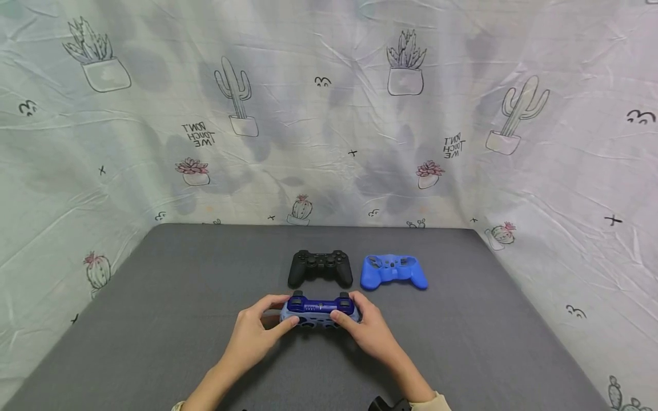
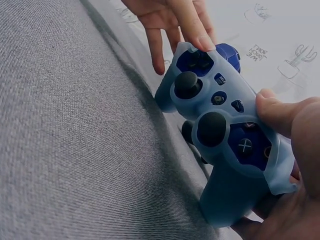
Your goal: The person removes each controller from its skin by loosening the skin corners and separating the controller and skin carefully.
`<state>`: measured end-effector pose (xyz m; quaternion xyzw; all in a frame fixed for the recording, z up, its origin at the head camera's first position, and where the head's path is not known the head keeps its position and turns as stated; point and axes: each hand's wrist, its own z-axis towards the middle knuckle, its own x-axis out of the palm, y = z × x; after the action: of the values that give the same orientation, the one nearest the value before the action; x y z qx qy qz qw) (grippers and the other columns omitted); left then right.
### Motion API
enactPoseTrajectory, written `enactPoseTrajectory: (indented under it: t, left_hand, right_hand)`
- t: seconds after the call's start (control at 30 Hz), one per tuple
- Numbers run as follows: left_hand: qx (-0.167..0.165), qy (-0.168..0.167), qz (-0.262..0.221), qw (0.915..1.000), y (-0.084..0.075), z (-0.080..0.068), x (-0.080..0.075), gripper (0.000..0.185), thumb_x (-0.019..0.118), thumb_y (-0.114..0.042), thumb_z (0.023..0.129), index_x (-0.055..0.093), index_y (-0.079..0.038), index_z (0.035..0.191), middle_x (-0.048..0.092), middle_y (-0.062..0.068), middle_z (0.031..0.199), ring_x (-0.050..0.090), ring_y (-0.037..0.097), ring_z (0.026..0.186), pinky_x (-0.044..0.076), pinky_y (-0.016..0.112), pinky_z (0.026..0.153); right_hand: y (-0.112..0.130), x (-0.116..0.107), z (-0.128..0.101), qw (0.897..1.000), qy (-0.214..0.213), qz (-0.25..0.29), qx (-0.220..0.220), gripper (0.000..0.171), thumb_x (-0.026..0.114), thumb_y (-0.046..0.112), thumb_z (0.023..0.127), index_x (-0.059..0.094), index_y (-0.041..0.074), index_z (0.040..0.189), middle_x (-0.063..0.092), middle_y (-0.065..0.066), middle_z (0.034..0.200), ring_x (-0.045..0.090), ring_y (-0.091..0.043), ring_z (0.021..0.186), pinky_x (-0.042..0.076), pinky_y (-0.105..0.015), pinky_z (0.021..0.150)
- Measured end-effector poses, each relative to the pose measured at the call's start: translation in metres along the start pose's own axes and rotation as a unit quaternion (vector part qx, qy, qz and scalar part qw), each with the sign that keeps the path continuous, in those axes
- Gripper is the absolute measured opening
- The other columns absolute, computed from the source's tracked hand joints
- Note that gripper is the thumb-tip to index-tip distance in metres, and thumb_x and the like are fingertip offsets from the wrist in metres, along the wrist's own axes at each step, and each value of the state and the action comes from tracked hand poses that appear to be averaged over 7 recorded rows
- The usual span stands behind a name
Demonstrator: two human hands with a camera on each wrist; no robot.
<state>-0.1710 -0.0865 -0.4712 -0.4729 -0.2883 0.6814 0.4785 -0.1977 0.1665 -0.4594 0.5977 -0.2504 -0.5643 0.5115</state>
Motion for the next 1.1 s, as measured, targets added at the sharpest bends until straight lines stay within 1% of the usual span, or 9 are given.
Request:
enactPoseTrajectory:
  t: [0.2,0.43,0.53,0.6,0.67,0.77,0.93,1.1]
  left_hand:
    - [-0.002,-0.002,0.005,1.0000,-0.0007,0.0013,0.0001,0.038,0.081,-0.030,0.083,0.068,-0.019,0.117,0.067,-0.005,0.107,0.062,0.014,0.098,0.056,0.035,0.077]
    - [0.017,0.004,-0.004,0.9998,-0.0012,0.0052,0.0017,0.037,0.082,-0.029,0.083,0.067,-0.019,0.116,0.067,-0.009,0.108,0.061,0.012,0.098,0.055,0.038,0.079]
    - [0.021,0.007,-0.001,0.9997,-0.0008,0.0057,0.0018,0.039,0.082,-0.029,0.083,0.066,-0.021,0.117,0.066,-0.011,0.113,0.061,0.012,0.102,0.054,0.041,0.081]
    - [0.019,0.012,0.004,0.9997,-0.0006,0.0049,0.0016,0.040,0.082,-0.029,0.083,0.064,-0.022,0.118,0.066,-0.012,0.117,0.061,0.013,0.106,0.052,0.044,0.086]
    - [0.014,0.018,0.006,0.9997,-0.0002,0.0038,0.0013,0.041,0.082,-0.027,0.084,0.063,-0.023,0.119,0.065,-0.011,0.120,0.061,0.015,0.111,0.049,0.047,0.091]
    - [0.007,0.022,0.007,0.9997,0.0001,0.0020,0.0011,0.040,0.081,-0.022,0.084,0.061,-0.022,0.119,0.066,-0.007,0.121,0.060,0.018,0.114,0.045,0.050,0.096]
    - [0.001,0.016,0.014,0.9998,0.0006,-0.0011,0.0021,0.037,0.080,-0.018,0.085,0.061,-0.019,0.118,0.067,-0.002,0.118,0.061,0.020,0.114,0.046,0.050,0.095]
    - [0.014,0.006,0.010,0.9998,0.0005,-0.0034,0.0049,0.037,0.078,-0.020,0.087,0.062,-0.017,0.120,0.066,-0.001,0.120,0.060,0.018,0.114,0.047,0.048,0.094]
  right_hand:
    - [-0.0003,-0.0005,0.0010,1.000,-0.006,0.002,0.001,0.024,0.068,0.022,0.095,0.061,0.007,0.112,0.062,-0.004,0.097,0.055,-0.021,0.092,0.043,-0.034,0.084]
    - [-0.0006,-0.0022,-0.0008,1.000,-0.016,0.005,0.012,0.025,0.068,0.023,0.095,0.061,0.008,0.113,0.062,-0.003,0.097,0.055,-0.020,0.092,0.043,-0.034,0.084]
    - [-0.0005,-0.0023,-0.0017,1.000,-0.017,0.005,0.015,0.025,0.068,0.023,0.095,0.061,0.008,0.114,0.062,-0.003,0.097,0.055,-0.020,0.092,0.042,-0.035,0.085]
    - [-0.0001,-0.0022,-0.0019,1.000,-0.016,0.004,0.015,0.025,0.068,0.023,0.095,0.061,0.008,0.114,0.062,-0.003,0.097,0.055,-0.020,0.092,0.042,-0.036,0.085]
    - [0.0004,-0.0018,-0.0018,1.000,-0.014,0.003,0.014,0.025,0.067,0.023,0.095,0.061,0.008,0.114,0.063,-0.003,0.097,0.055,-0.020,0.092,0.042,-0.035,0.085]
    - [0.0012,-0.0008,-0.0018,1.000,-0.012,0.004,0.011,0.025,0.067,0.023,0.095,0.061,0.007,0.114,0.063,-0.004,0.097,0.056,-0.021,0.092,0.043,-0.034,0.083]
    - [0.0017,0.0005,-0.0021,1.000,-0.010,0.005,0.011,0.027,0.068,0.023,0.095,0.061,0.007,0.116,0.063,-0.004,0.098,0.056,-0.021,0.092,0.044,-0.034,0.083]
    - [0.0012,0.0012,-0.0024,0.999,-0.029,0.004,0.013,0.028,0.068,0.024,0.095,0.063,0.008,0.117,0.065,-0.003,0.099,0.057,-0.019,0.094,0.043,-0.035,0.088]
